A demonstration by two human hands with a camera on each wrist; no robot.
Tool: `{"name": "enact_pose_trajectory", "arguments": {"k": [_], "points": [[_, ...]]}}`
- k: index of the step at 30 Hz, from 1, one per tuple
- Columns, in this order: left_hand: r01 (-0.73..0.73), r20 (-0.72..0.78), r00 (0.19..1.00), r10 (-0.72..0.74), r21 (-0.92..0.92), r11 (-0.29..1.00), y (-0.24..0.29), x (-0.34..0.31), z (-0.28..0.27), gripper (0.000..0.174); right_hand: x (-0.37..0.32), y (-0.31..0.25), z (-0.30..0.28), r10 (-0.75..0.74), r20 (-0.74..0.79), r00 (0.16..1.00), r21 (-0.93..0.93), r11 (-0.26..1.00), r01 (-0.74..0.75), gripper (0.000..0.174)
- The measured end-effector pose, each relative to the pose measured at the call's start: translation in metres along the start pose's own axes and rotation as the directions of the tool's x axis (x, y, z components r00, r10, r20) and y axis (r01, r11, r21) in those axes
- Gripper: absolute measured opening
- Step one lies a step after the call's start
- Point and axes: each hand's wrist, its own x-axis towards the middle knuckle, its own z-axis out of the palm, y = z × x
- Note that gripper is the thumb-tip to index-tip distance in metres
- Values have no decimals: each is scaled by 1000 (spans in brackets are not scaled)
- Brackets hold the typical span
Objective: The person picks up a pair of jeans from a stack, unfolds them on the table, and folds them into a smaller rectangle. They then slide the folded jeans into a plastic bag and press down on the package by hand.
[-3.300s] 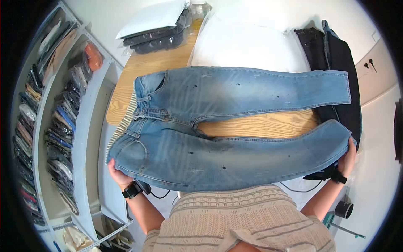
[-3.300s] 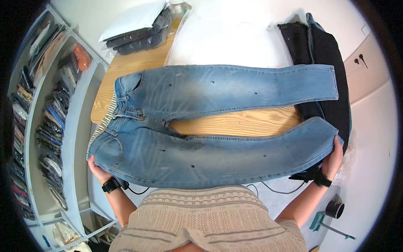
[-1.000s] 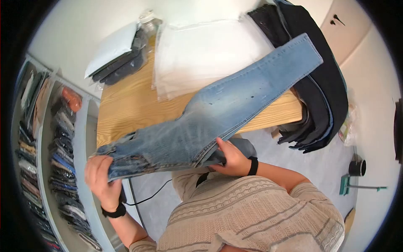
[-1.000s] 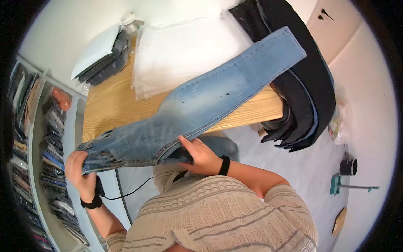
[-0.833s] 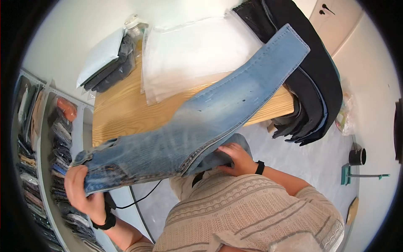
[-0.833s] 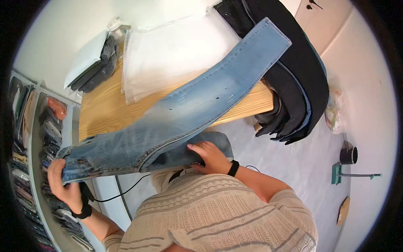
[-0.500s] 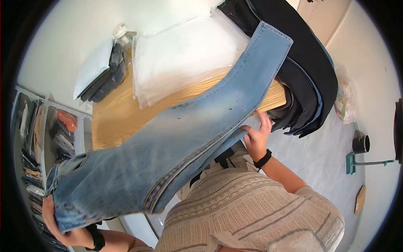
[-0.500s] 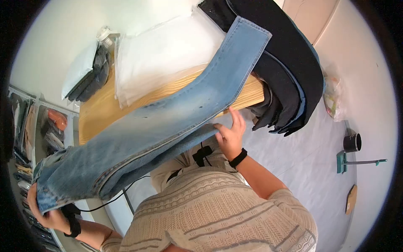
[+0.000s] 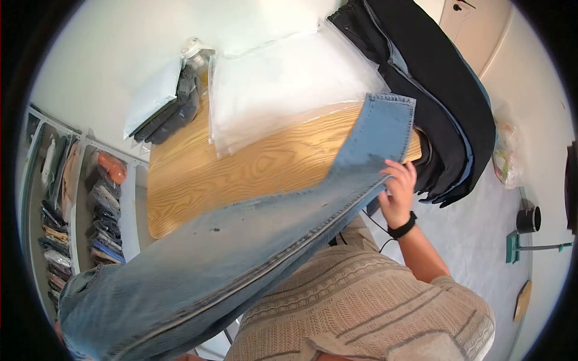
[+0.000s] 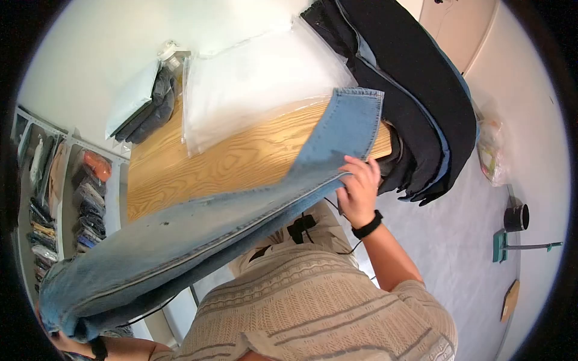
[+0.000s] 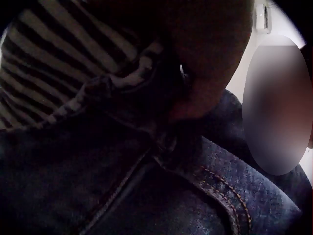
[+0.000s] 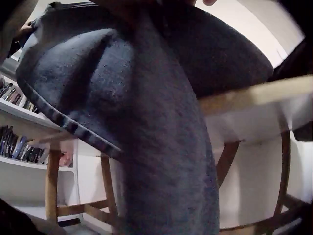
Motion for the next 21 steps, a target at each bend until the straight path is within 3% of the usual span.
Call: {"name": "enact_pose_trajectory", "arguments": {"k": [4,5,7,8,11,12,14,15,16,17,18,19,20,21], "points": [[-41,-25,999,42,33,999,-82,-12,-20,30,28,3,-35,-108,-72,991,-40,994,106,26],[-50,-32,998,51,41,998,-65,-4,-9,30,34,4,-42,-106,-24,994,-91,990,103,26],[319,-76,945,-318,-2,948,-23,-8,1,28,36,13,-47,-74,130,989,-104,991,88,24],[368,-68,928,-366,16,930,-37,-19,-6,31,34,17,-49,-83,129,988,-105,990,97,24],[471,140,865,-482,101,876,-141,-46,-51,41,28,22,-53,-76,261,962,-46,995,91,25],[426,150,883,-446,144,893,-134,-46,-40,41,29,20,-60,-12,255,967,-34,999,21,27],[546,152,811,-565,151,824,-115,-46,-20,43,39,21,-75,98,192,977,-28,995,-95,30],[605,285,761,-583,13,796,-136,-53,-20,44,47,23,-86,144,132,981,-34,990,-140,31],[703,263,673,-691,62,708,-134,-54,-9,44,56,28,-97,131,75,989,-30,991,-129,34],[678,341,668,-662,90,730,-170,-68,-9,45,68,31,-108,118,17,993,-28,993,-117,37],[522,470,712,-521,142,841,-177,-70,3,46,83,29,-119,101,-20,995,-68,992,-102,38],[515,565,644,-515,177,839,-178,-70,20,50,99,26,-131,81,-57,995,-109,990,-87,39],[509,615,592,-521,216,833,-178,-73,40,51,114,27,-146,23,4,1000,-221,975,-21,38],[714,620,491,-612,116,691,-153,-78,69,51,130,32,-160,-30,69,997,-326,944,51,37]]}}
